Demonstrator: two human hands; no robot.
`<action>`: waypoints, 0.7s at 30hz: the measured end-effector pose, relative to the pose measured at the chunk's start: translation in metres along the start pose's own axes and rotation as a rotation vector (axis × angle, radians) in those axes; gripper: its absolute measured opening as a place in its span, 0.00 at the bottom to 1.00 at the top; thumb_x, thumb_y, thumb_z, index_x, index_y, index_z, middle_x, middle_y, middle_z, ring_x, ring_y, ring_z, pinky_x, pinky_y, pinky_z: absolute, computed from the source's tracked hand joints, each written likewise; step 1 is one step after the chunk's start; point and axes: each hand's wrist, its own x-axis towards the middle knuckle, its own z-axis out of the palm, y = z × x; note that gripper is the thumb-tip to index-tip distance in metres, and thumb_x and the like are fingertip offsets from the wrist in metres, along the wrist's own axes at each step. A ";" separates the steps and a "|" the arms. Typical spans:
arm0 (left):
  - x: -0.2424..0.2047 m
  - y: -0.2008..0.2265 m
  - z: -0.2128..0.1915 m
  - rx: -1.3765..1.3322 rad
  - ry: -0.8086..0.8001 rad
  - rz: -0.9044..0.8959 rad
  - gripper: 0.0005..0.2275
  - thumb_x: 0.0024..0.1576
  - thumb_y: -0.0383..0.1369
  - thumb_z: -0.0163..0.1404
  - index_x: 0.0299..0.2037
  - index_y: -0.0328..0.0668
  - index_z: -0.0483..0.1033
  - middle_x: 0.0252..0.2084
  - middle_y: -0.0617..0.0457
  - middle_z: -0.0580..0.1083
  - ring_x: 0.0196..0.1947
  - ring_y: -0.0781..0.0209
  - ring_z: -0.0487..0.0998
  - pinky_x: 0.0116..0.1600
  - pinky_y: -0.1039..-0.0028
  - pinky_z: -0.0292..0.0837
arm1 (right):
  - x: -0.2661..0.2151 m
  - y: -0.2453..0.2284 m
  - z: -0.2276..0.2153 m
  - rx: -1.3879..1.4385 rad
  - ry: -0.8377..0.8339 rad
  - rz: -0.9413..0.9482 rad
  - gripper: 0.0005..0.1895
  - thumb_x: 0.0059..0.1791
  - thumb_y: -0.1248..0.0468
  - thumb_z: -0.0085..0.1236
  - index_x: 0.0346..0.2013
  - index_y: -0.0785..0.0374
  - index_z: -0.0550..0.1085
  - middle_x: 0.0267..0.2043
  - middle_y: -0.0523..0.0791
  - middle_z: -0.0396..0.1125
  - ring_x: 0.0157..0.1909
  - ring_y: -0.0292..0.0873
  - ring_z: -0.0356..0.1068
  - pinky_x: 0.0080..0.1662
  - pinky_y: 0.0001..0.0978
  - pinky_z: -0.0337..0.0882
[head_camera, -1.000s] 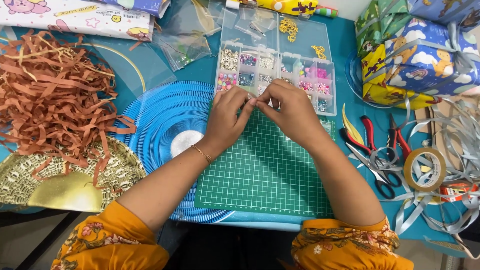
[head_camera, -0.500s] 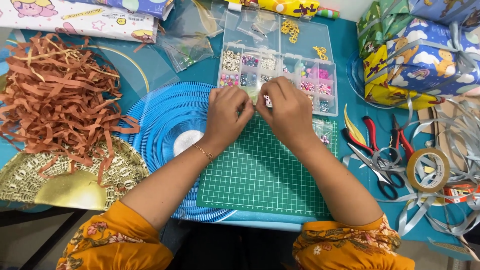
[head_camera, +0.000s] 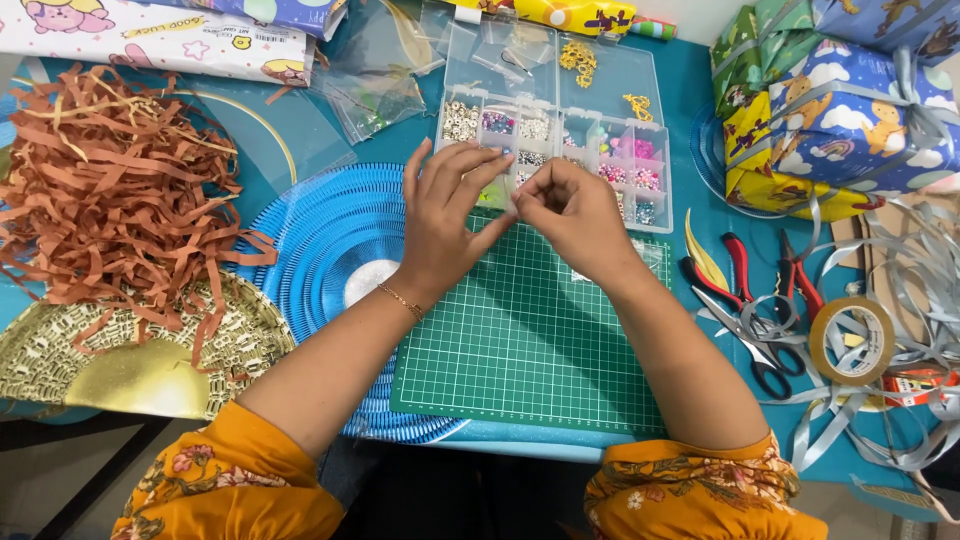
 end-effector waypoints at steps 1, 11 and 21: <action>0.000 0.001 0.001 -0.016 0.006 -0.011 0.26 0.51 0.34 0.70 0.61 0.50 0.75 0.56 0.55 0.74 0.62 0.51 0.71 0.73 0.42 0.47 | 0.001 0.002 -0.001 0.007 0.005 0.006 0.03 0.48 0.67 0.63 0.34 0.63 0.77 0.22 0.41 0.66 0.25 0.31 0.63 0.30 0.23 0.65; -0.003 0.001 0.004 -0.053 0.015 -0.056 0.18 0.56 0.32 0.66 0.56 0.49 0.79 0.49 0.56 0.78 0.57 0.54 0.75 0.73 0.41 0.46 | 0.007 0.006 -0.013 -0.139 -0.068 -0.137 0.05 0.52 0.68 0.60 0.42 0.65 0.78 0.32 0.47 0.72 0.34 0.38 0.69 0.38 0.29 0.67; -0.006 -0.002 0.007 -0.083 -0.027 -0.156 0.23 0.56 0.35 0.66 0.61 0.46 0.74 0.53 0.52 0.77 0.59 0.52 0.75 0.74 0.42 0.43 | 0.018 0.045 -0.032 -1.121 -0.204 -0.381 0.11 0.53 0.67 0.56 0.48 0.56 0.82 0.50 0.42 0.74 0.50 0.42 0.66 0.49 0.33 0.63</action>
